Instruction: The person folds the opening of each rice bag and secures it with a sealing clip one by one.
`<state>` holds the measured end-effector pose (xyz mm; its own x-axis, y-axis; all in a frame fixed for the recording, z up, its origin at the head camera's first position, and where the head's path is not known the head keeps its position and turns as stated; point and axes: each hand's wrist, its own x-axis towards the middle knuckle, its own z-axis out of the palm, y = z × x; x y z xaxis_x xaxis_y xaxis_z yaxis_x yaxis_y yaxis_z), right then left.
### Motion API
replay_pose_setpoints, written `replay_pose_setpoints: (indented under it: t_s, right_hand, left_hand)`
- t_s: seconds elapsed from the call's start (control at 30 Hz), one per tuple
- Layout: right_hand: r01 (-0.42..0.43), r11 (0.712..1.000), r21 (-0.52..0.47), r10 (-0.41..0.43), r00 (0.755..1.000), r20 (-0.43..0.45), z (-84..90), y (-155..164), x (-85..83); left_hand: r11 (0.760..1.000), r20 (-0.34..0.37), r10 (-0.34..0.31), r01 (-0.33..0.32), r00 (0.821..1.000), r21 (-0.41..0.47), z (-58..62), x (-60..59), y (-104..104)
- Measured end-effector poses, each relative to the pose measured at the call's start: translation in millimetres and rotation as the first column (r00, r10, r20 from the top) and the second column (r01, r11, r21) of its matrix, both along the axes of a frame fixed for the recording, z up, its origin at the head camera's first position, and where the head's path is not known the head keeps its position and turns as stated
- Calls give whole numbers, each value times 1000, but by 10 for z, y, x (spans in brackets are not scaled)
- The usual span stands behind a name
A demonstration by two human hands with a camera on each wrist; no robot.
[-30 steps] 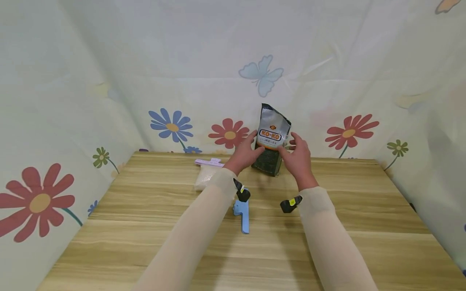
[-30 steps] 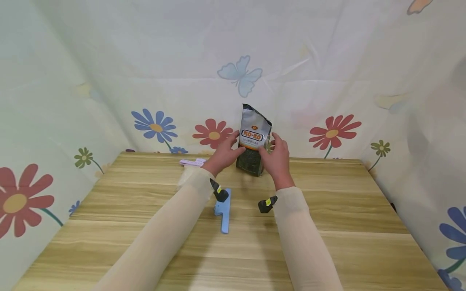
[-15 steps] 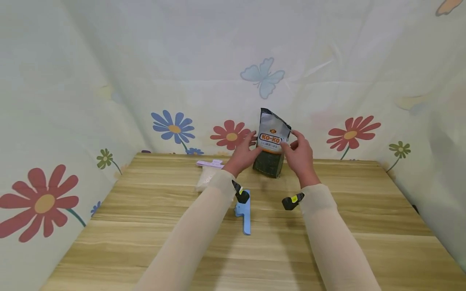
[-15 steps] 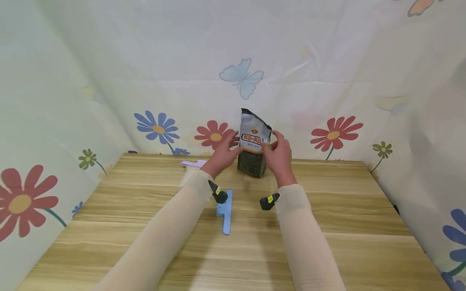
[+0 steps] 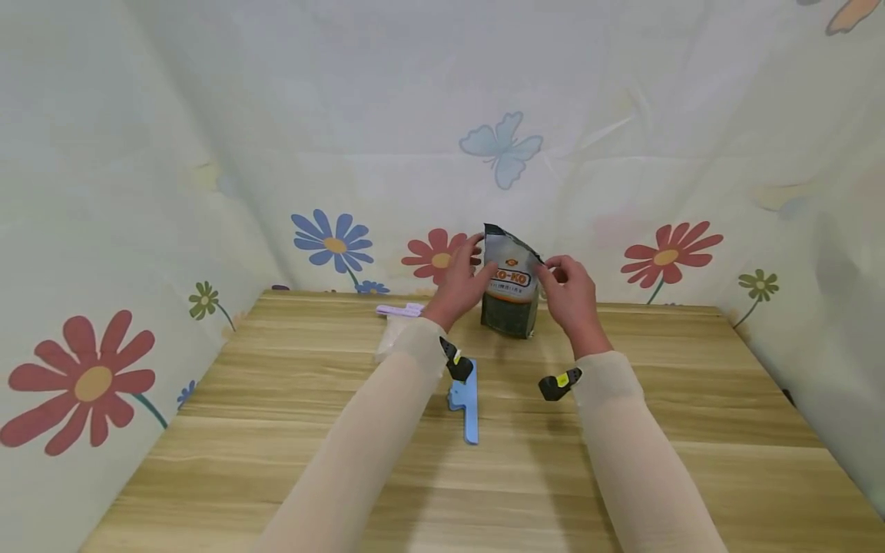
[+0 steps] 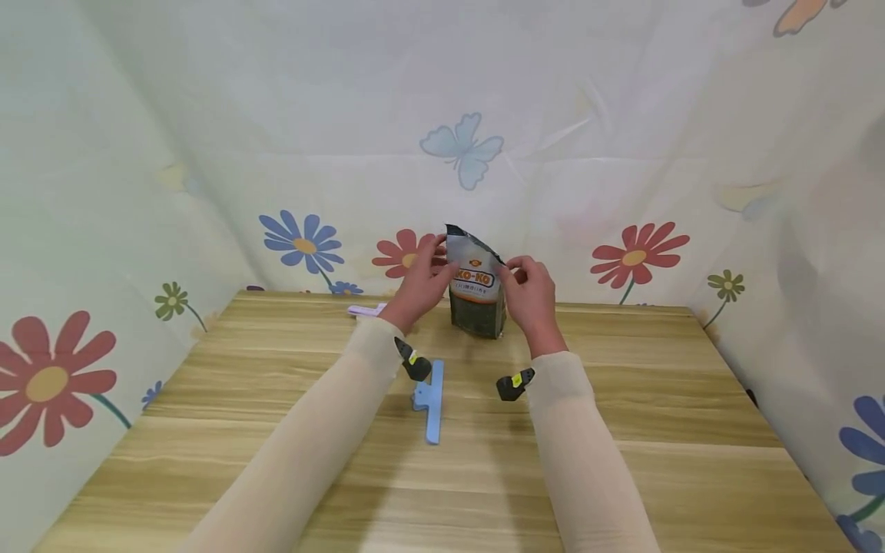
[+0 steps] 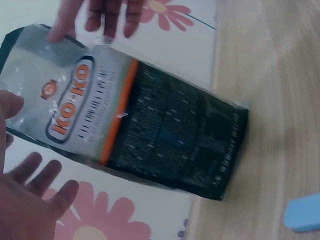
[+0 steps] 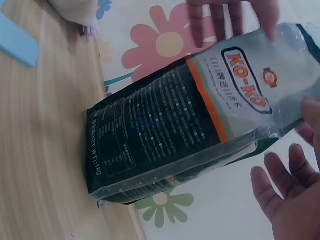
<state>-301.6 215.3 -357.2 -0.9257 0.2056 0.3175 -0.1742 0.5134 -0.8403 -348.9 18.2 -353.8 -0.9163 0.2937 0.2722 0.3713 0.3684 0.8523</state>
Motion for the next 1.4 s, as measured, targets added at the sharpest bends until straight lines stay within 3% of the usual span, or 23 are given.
replay_pose_setpoints:
  t_s: [0.17, 0.3, 0.5, 0.9, 1.17, 1.4]
  right_hand:
    - [-30, 1000, -4, 30, 999, -39, -24, 22, 28]
    - [-48, 999, -3, 48, 996, -71, -5, 33, 37]
    - [-66, 998, 4, 66, 995, -71, 64, 44, 18]
    - [-50, 994, -100, 48, 999, -25, 151, 86, 66]
    - [-58, 987, -148, 57, 998, -10, 156, 139, 132]
    - [-123, 980, -157, 120, 992, -29, 151, 179, 251]
  left_hand:
    - [995, 17, -46, 44, 999, 86, 111, 25, 10]
    - [994, 8, -16, 15, 1000, 108, 108, 13, 11]
    - [990, -62, 36, -27, 997, 140, 79, -18, 17]
    - [983, -103, 51, -32, 993, 178, 88, 34, 71]
    - [981, -113, 14, 8, 994, 194, 154, 176, 97]
    - [975, -97, 34, -12, 995, 220, 170, 351, 70]
